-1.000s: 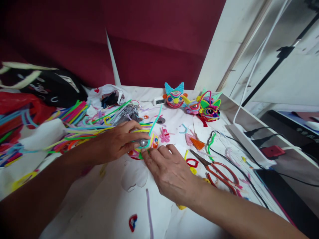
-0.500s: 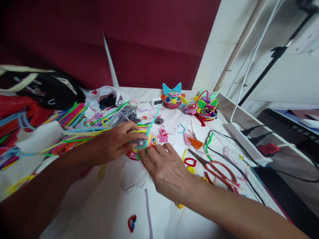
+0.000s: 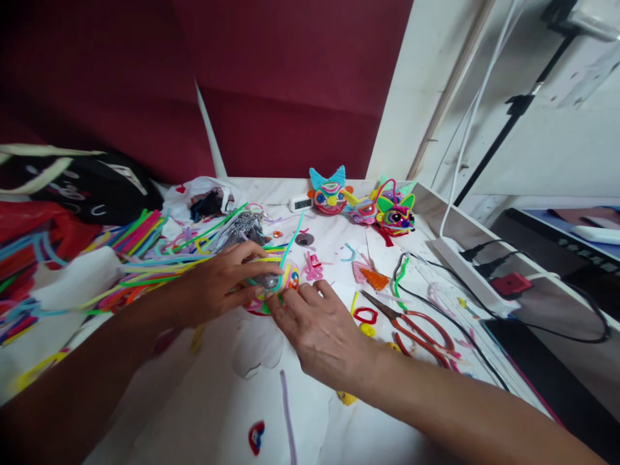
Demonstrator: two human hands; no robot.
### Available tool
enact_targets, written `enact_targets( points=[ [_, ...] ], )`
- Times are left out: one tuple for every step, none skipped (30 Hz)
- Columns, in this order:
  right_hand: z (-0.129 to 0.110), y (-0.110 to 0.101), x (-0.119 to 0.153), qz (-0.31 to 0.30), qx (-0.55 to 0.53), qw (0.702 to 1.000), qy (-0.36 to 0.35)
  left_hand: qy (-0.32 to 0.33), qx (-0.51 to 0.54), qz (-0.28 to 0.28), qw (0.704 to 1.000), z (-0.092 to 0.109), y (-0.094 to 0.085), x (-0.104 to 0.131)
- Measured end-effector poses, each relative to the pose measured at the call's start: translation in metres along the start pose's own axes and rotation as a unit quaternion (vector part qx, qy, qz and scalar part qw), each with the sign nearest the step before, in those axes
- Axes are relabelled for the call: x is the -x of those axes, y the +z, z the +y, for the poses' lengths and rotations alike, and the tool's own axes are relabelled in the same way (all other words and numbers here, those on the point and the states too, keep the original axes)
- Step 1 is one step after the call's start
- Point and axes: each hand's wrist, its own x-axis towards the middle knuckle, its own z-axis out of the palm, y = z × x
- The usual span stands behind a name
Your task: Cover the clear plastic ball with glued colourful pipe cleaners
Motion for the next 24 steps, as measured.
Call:
enact_targets(
  points=[
    [0.001, -0.001, 0.001, -0.001, -0.006, 1.000, 0.000, 0.000, 0.000, -0.001, 1.000, 0.000, 0.000, 0.000],
    [0.002, -0.002, 0.002, 0.000, -0.013, 1.000, 0.001, 0.000, 0.001, -0.001, 1.000, 0.000, 0.000, 0.000],
    [0.003, -0.003, 0.003, 0.003, -0.019, 1.000, 0.002, 0.001, 0.001, -0.001, 1.000, 0.001, 0.000, 0.000],
    [0.005, -0.003, 0.004, 0.009, -0.023, 1.000, 0.003, 0.001, 0.000, 0.000, 1.000, 0.001, 0.000, 0.000],
    [0.006, -0.004, 0.005, 0.016, -0.024, 1.000, 0.005, 0.000, 0.000, 0.002, 1.000, 0.001, 0.000, 0.000],
    [0.008, -0.004, 0.007, 0.022, -0.022, 0.999, 0.008, -0.001, 0.001, 0.003, 1.000, 0.001, 0.000, 0.000],
    [0.010, -0.004, 0.007, 0.025, -0.020, 0.999, 0.010, -0.001, 0.002, 0.004, 1.000, 0.001, 0.000, 0.000],
    [0.011, -0.004, 0.008, 0.025, -0.018, 0.999, 0.012, -0.002, 0.004, 0.005, 1.000, 0.002, 0.000, 0.000],
    [0.013, -0.004, 0.008, 0.023, -0.018, 0.999, 0.014, -0.002, 0.007, 0.007, 1.000, 0.002, 0.000, 0.000],
    [0.014, -0.004, 0.007, 0.019, -0.019, 1.000, 0.015, -0.001, 0.008, 0.008, 1.000, 0.002, 0.000, 0.000],
    [0.014, -0.004, 0.007, 0.014, -0.020, 1.000, 0.016, 0.000, 0.009, 0.009, 1.000, 0.002, 0.000, 0.000],
    [0.015, -0.003, 0.006, 0.011, -0.021, 1.000, 0.015, 0.000, 0.009, 0.009, 1.000, 0.002, 0.000, 0.000],
    [0.015, -0.003, 0.005, 0.009, -0.019, 1.000, 0.015, 0.001, 0.008, 0.009, 1.000, 0.002, 0.000, 0.000],
    [0.015, -0.002, 0.004, 0.009, -0.016, 1.000, 0.016, 0.001, 0.009, 0.009, 1.000, 0.002, 0.000, 0.000],
    [0.015, -0.002, 0.003, 0.008, -0.012, 1.000, 0.016, 0.001, 0.010, 0.007, 1.000, 0.001, 0.000, 0.000],
    [0.014, -0.001, 0.003, 0.008, -0.007, 1.000, 0.017, 0.000, 0.012, 0.005, 1.000, 0.001, 0.000, 0.000],
    [0.014, -0.001, 0.003, 0.007, -0.003, 1.000, 0.017, -0.001, 0.013, 0.003, 1.000, 0.001, 0.000, 0.001],
    [0.014, -0.001, 0.002, 0.006, 0.001, 1.000, 0.019, -0.001, 0.014, 0.003, 1.000, 0.001, 0.000, 0.001],
    [0.014, -0.001, 0.002, 0.003, 0.002, 1.000, 0.020, -0.001, 0.014, 0.004, 1.000, 0.001, 0.001, 0.001],
    [0.014, -0.002, 0.002, 0.001, -0.004, 1.000, 0.020, -0.001, 0.013, 0.006, 1.000, 0.001, 0.001, 0.001],
    [0.015, -0.003, 0.002, -0.001, -0.017, 1.000, 0.021, 0.000, 0.013, 0.008, 1.000, 0.001, 0.001, 0.001],
    [0.017, -0.004, 0.002, 0.002, -0.035, 0.999, 0.024, 0.000, 0.012, 0.011, 1.000, 0.002, 0.001, 0.001],
    [0.020, -0.005, 0.002, 0.008, -0.057, 0.998, 0.030, -0.001, 0.011, 0.012, 1.000, 0.002, 0.000, 0.001],
    [0.024, -0.006, 0.001, 0.021, -0.077, 0.996, 0.039, -0.001, 0.010, 0.010, 1.000, 0.003, 0.000, 0.001]
  ],
)
